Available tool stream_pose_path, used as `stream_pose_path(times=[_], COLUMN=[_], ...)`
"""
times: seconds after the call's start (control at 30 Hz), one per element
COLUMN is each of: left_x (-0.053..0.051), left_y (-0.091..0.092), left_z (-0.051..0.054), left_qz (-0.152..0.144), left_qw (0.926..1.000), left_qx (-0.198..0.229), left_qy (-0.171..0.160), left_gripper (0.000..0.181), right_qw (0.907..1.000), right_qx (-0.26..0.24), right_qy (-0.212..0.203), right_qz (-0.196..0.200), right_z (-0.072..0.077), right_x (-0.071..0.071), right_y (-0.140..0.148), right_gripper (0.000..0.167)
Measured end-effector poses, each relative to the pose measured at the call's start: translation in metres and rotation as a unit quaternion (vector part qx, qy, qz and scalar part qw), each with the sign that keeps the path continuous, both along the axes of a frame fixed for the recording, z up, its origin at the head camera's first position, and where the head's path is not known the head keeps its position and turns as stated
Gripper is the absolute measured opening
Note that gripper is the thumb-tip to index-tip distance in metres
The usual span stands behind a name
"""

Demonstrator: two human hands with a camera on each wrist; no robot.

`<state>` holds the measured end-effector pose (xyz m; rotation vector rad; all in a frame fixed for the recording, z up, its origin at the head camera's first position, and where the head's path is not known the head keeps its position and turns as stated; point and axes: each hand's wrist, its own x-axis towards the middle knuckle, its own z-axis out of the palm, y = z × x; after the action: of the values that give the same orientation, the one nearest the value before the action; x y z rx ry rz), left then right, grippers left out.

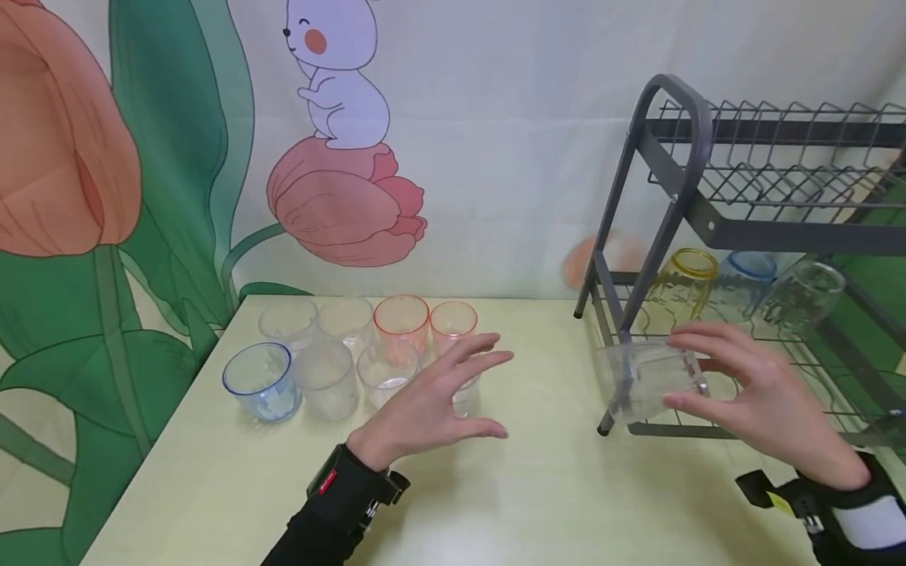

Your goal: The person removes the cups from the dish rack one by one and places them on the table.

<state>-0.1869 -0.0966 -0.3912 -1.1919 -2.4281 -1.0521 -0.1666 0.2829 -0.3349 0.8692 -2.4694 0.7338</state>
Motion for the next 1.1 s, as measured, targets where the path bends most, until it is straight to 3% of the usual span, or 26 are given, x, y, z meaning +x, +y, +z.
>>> stream_pose_path(times=[0.4, 0.6, 1.1], left_x=[0.005, 0.005, 0.007], left_y=[0.014, 0.019, 0.023], left_z=[-0.009, -0.007, 0.002], left_qz=[-0.034, -0.044, -0.058], left_qw=[0.9981, 0.9963, 0.9933], left_qx=[0.044, 0.066, 0.085], left_qy=[0.025, 0.032, 0.052], left_gripper=[0.079, 0.082, 0.088], right_qw=[0.9942, 0.9848, 0.9658], right_qx=[-0.072, -0.132, -0.197], right_qy=[-0.053, -0.082, -0.109], right_qz=[0.06, 0.077, 0.128], right_z=[-0.016, -0.019, -0.022], right_x=[-0.005, -0.006, -0.005], right_y=[-0.032, -0.04, -0.066], right_gripper=[0.067, 0.068, 0.065])
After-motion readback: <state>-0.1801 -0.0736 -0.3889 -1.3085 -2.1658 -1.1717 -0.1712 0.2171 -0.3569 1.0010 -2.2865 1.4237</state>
